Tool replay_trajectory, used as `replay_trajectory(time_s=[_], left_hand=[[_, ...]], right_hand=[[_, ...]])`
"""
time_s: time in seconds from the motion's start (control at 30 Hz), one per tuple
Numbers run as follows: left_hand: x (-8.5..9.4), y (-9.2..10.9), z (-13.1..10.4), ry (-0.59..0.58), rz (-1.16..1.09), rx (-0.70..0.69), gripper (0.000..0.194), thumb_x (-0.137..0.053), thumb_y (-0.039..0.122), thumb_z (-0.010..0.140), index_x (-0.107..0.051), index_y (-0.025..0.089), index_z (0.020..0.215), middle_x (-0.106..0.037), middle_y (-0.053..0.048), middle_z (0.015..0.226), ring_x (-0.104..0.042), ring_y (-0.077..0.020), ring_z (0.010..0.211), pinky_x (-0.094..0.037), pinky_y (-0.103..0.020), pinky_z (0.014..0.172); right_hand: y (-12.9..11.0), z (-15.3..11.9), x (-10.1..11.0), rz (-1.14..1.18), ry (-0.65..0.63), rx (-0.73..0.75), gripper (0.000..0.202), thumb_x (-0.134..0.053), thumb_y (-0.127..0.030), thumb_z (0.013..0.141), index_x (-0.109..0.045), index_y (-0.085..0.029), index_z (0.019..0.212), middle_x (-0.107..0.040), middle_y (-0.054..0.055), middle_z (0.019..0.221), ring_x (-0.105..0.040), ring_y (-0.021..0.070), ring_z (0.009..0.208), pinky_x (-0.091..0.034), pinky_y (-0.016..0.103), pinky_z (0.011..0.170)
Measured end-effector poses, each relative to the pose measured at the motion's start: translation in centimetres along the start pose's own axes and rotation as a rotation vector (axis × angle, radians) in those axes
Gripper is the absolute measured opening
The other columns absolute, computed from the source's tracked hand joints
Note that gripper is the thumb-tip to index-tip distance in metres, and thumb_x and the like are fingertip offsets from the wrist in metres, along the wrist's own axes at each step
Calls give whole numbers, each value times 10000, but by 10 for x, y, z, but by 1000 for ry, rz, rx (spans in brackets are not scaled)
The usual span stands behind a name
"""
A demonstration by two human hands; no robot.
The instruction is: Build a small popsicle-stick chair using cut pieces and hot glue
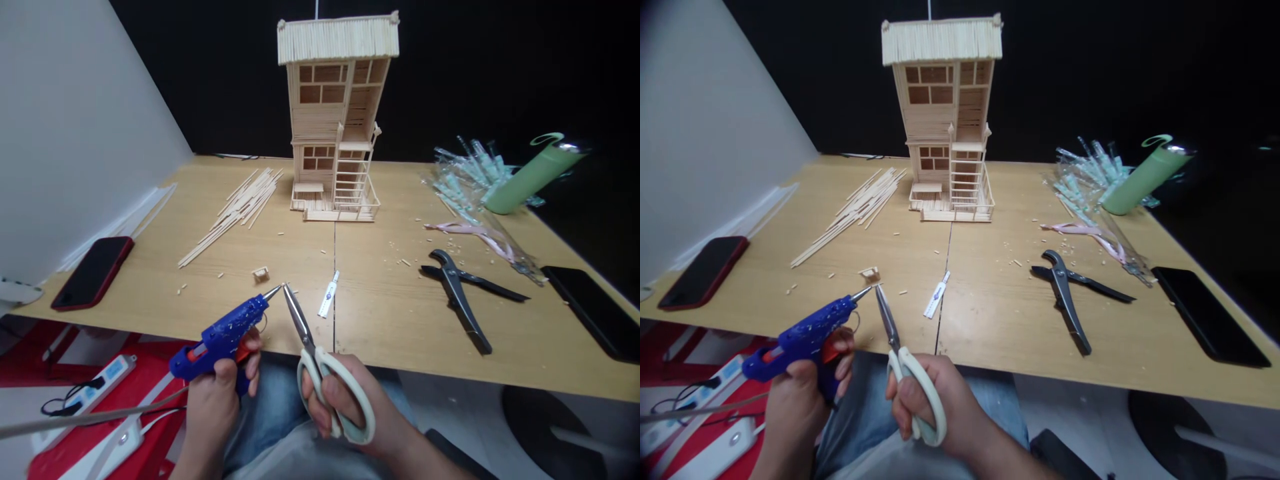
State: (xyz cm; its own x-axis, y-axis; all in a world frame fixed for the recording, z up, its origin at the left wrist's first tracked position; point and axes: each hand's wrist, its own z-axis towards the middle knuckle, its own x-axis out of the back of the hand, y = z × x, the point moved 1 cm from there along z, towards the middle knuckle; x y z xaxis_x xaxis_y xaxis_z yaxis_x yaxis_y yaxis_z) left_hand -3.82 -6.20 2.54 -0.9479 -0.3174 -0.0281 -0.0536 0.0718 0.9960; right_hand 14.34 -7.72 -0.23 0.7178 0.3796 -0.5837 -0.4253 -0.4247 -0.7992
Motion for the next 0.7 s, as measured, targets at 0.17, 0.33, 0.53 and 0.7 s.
replay_trajectory(time_s=[0.17,0.33,0.53,0.7], left_hand=[[-1,0,0,-6,11,0,596,-578,786,821,-653,196,837,-578,-11,688,-455,-106,454,-354,-258,405],[-3,2,0,13,23,-46,593,-548,786,838,-643,202,796,-560,-8,653,-431,-109,434,-339,-262,397],[-1,0,0,7,-29,-17,481,-621,683,857,-641,205,810,-578,-20,754,-453,-102,468,-357,-245,385],[-1,-1,1,9,-77,1,436,-656,635,851,-642,203,789,-576,-19,763,-457,-97,480,-364,-225,381]], right_hand=[[1,0,1,-21,-1,19,612,-638,-726,874,-607,-117,921,-526,-17,565,-448,68,449,-324,181,429],[-1,0,2,-40,-9,14,601,-635,-721,879,-606,-123,925,-531,-18,570,-450,68,456,-322,180,431],[-1,1,2,-34,-18,22,598,-630,-718,885,-602,-122,924,-522,-27,563,-439,65,448,-311,181,427],[-1,0,2,-30,-10,6,604,-639,-732,868,-603,-131,916,-524,-29,566,-438,67,452,-320,193,435]])
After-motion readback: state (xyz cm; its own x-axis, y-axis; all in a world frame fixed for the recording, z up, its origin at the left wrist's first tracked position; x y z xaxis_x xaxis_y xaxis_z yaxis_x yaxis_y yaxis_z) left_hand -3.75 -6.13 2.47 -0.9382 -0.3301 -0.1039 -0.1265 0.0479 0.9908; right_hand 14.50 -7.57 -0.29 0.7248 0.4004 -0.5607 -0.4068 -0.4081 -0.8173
